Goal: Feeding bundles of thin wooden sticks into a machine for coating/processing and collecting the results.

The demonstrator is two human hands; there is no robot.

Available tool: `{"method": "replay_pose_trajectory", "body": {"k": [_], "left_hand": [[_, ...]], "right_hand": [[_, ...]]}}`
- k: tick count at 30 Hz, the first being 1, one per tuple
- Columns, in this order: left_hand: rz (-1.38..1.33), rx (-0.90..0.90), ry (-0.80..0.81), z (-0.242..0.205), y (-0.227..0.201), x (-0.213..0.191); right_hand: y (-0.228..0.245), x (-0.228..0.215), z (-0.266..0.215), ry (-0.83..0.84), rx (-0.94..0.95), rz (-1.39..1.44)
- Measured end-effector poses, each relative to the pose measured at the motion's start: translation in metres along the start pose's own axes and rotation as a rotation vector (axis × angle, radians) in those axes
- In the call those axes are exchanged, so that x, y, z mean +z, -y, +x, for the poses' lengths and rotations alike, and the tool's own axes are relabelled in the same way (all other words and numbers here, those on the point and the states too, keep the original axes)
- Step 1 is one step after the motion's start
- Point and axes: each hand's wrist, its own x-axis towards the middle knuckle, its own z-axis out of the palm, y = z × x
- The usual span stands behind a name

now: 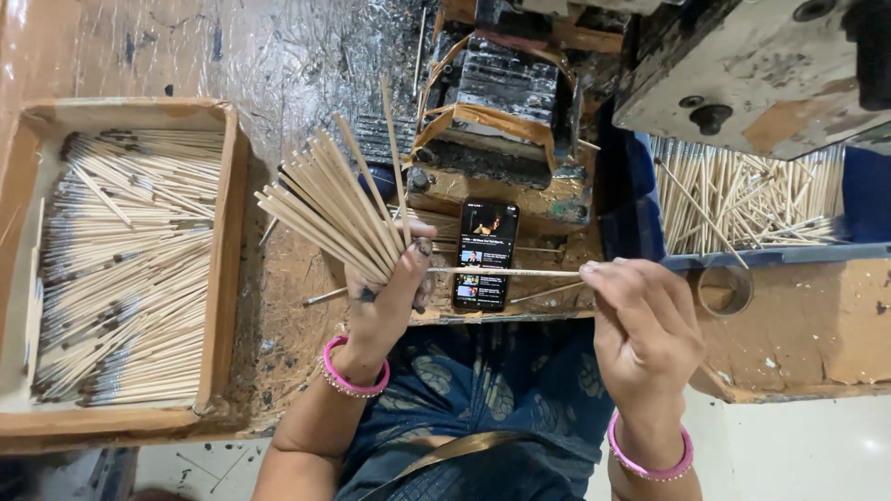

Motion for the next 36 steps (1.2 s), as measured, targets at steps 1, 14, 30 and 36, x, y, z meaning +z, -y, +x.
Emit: {"method": "replay_pose_trajectory", "body": {"k": [1, 14, 30, 36], "left_hand": [[0.001, -0.009, -0.014, 0.002, 0.001, 0.0], [0.143, 0.141, -0.061, 0.018, 0.036, -0.05], [0.225, -0.08, 0.517, 0.089, 0.023, -0.085], [0.189, 0.112, 0.06, 0.195, 0.007, -0.049]], "right_hand": [[-0.001, 0.001, 0.001, 0.004, -0.001, -0.001], [-0.156, 0.014, -0.054, -0.365, 0.623, 0.12], [-0.071, 0.078, 0.033, 0.301, 0.375, 1.049], [-0.052, 0.103, 0.128, 0.115, -0.379, 0.048]]}}
